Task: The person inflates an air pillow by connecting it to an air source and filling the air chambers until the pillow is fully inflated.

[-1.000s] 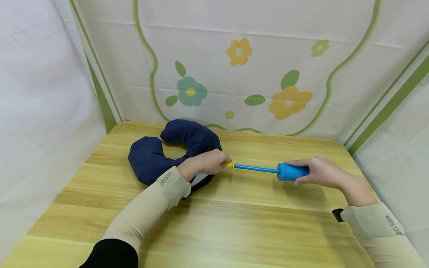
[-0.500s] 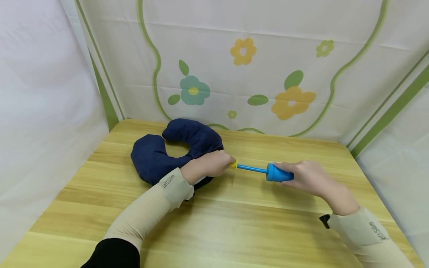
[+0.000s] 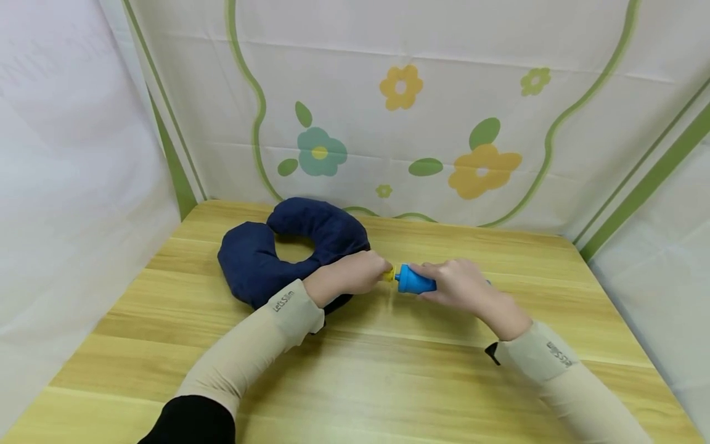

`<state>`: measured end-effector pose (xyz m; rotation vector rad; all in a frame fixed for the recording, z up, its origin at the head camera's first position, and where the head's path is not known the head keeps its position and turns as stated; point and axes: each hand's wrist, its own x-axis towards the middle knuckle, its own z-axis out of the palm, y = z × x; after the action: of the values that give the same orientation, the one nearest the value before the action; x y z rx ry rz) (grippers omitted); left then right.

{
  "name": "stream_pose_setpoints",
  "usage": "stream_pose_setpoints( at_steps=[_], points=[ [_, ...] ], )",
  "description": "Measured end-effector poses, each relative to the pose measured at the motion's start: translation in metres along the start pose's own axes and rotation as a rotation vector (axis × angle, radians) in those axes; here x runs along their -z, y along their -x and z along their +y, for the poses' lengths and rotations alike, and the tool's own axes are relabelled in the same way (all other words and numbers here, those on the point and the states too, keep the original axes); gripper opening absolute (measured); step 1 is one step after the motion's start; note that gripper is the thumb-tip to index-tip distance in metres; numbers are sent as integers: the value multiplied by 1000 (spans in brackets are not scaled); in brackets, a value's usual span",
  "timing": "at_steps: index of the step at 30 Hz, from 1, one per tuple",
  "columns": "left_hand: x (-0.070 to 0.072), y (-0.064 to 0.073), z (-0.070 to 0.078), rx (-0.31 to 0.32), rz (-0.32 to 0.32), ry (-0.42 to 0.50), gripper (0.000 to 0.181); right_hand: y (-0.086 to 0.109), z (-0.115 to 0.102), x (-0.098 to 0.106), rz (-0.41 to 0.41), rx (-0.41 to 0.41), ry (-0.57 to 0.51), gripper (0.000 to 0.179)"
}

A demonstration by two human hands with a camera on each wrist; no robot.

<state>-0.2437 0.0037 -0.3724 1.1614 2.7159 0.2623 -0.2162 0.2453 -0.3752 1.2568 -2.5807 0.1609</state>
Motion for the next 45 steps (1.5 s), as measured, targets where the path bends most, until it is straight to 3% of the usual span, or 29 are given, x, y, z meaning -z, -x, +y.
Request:
stream_pose_setpoints(
  at_steps=[6,12,23,30,37,45],
  points=[
    [1,-1,1,25,-6,-5,19,-6,-1,-4,-5,-17,-28,60],
    [2,1,-2,33,-1,16,20,0,5,-2,-37,-51,-73,61],
    [3,4,-8,25,8,73,19,38,36,20,-130,-186,-170,62],
    [5,5,-9,23,21,75,19,61,55,30,-135,-249,-186,61],
    [1,5,-11,22,33,81,18,70,63,30,-114,-227,-154,62],
    [0,3,-8,17,38,38,16,64,52,23,-46,-154,-78,62]
  ],
)
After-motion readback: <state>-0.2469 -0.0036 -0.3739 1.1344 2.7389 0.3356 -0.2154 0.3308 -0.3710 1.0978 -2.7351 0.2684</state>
